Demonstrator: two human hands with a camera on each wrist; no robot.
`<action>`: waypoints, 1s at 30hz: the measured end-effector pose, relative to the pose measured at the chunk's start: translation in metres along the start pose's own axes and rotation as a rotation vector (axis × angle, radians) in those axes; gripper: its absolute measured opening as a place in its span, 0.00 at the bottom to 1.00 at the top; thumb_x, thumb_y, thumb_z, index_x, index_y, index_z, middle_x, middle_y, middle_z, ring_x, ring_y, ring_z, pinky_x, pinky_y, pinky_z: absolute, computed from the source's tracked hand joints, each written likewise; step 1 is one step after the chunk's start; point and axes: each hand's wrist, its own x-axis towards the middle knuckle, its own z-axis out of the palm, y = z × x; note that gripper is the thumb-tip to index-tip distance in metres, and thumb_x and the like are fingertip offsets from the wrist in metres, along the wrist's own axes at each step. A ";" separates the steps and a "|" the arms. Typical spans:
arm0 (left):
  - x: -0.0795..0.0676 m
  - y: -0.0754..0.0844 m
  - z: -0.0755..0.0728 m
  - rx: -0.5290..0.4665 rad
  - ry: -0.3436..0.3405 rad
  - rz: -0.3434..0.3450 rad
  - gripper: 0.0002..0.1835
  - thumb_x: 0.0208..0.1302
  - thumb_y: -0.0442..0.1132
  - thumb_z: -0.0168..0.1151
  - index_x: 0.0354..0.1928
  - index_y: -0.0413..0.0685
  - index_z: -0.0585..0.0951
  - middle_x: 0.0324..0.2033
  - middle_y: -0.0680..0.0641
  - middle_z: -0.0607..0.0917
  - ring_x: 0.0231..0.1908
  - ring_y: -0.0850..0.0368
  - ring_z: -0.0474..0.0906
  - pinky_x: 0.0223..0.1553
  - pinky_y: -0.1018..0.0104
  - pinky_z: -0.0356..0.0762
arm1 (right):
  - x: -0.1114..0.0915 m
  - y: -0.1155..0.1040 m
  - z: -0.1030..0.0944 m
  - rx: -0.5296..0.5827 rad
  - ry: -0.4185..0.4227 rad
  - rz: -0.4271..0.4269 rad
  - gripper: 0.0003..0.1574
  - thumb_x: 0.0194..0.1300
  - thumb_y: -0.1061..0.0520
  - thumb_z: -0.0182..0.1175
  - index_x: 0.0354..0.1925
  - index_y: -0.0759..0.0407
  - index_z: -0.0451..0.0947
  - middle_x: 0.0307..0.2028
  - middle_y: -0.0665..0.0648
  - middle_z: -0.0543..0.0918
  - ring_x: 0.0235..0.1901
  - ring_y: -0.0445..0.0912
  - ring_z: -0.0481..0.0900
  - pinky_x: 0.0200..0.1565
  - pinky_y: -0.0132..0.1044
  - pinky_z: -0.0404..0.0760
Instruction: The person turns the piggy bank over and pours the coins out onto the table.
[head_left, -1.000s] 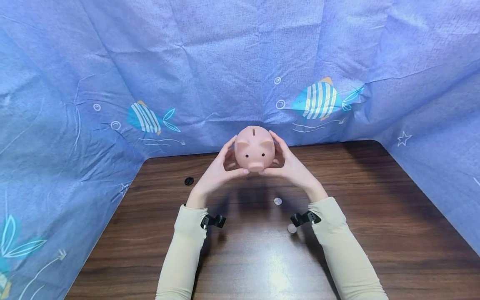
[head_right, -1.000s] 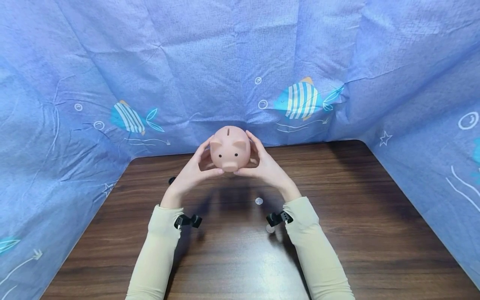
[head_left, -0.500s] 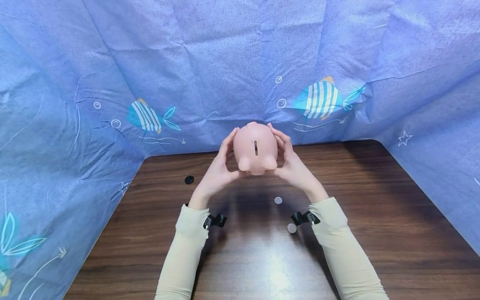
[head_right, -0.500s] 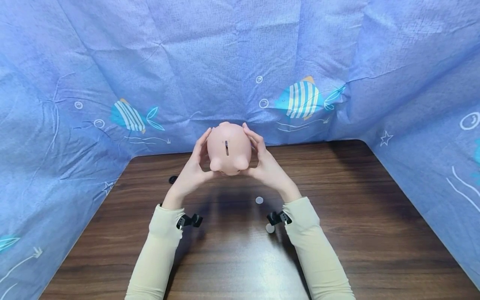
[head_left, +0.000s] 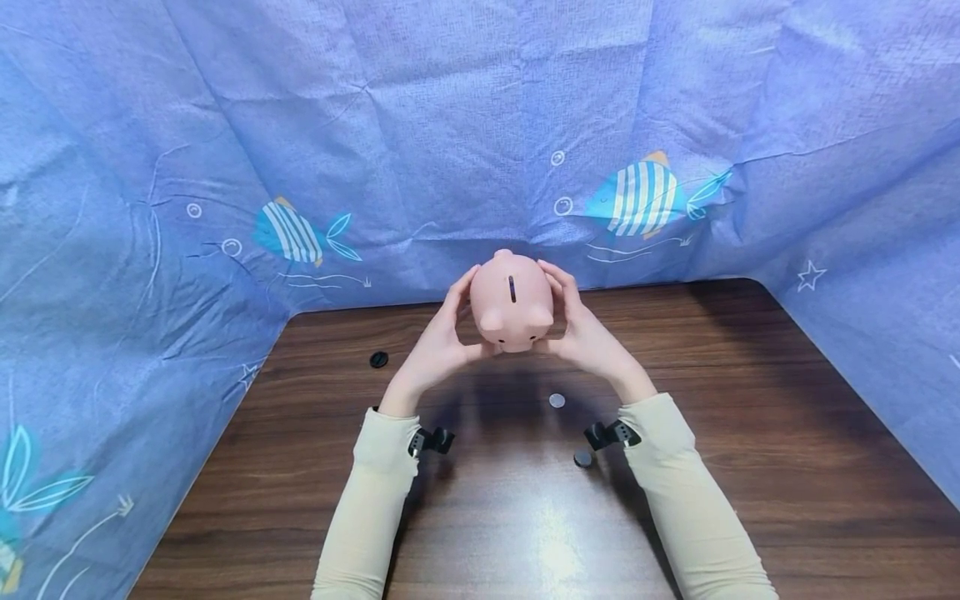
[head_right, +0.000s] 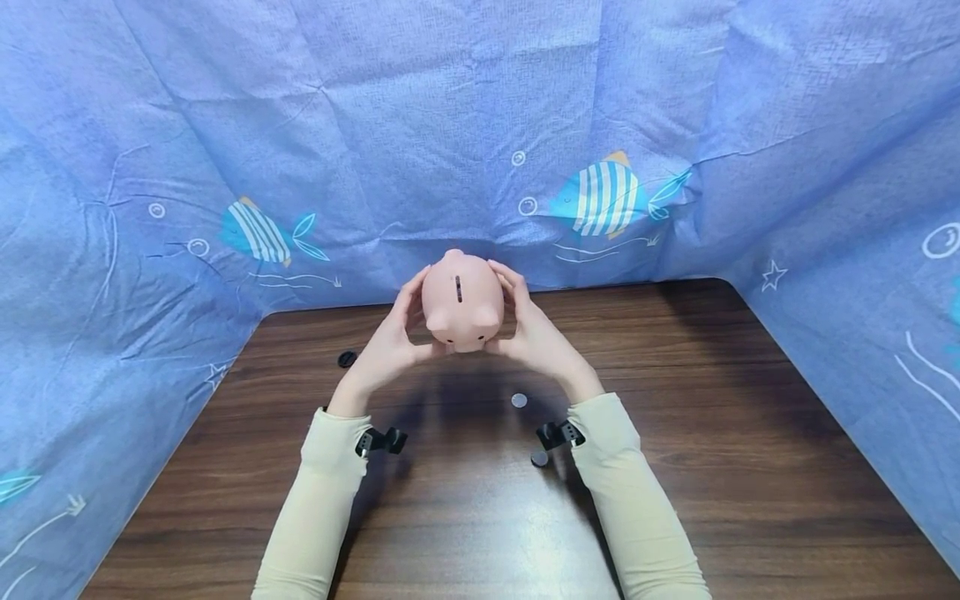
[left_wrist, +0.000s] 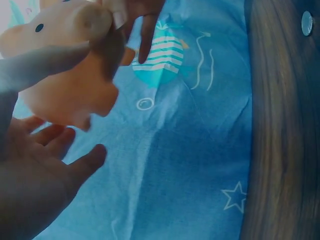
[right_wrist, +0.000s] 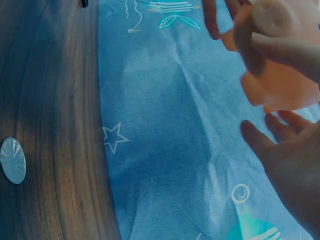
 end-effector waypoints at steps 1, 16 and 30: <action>0.000 -0.002 -0.002 -0.001 -0.013 -0.026 0.59 0.53 0.31 0.78 0.80 0.57 0.50 0.74 0.49 0.63 0.70 0.52 0.64 0.70 0.52 0.62 | 0.000 0.000 -0.001 -0.008 -0.011 0.033 0.70 0.53 0.74 0.73 0.79 0.46 0.41 0.73 0.59 0.61 0.68 0.53 0.66 0.67 0.48 0.66; -0.002 -0.030 -0.010 -0.044 -0.169 -0.499 0.43 0.65 0.59 0.65 0.73 0.42 0.65 0.63 0.43 0.78 0.62 0.54 0.75 0.64 0.56 0.71 | -0.005 0.019 0.001 -0.178 -0.185 0.448 0.50 0.65 0.31 0.64 0.73 0.53 0.61 0.53 0.55 0.83 0.51 0.47 0.82 0.56 0.48 0.78; -0.003 -0.039 -0.006 -0.239 -0.225 -0.535 0.37 0.72 0.49 0.61 0.73 0.34 0.62 0.57 0.37 0.81 0.54 0.49 0.81 0.64 0.45 0.71 | -0.007 0.020 0.000 -0.215 -0.240 0.482 0.50 0.66 0.29 0.60 0.72 0.55 0.62 0.51 0.54 0.84 0.53 0.48 0.80 0.59 0.48 0.76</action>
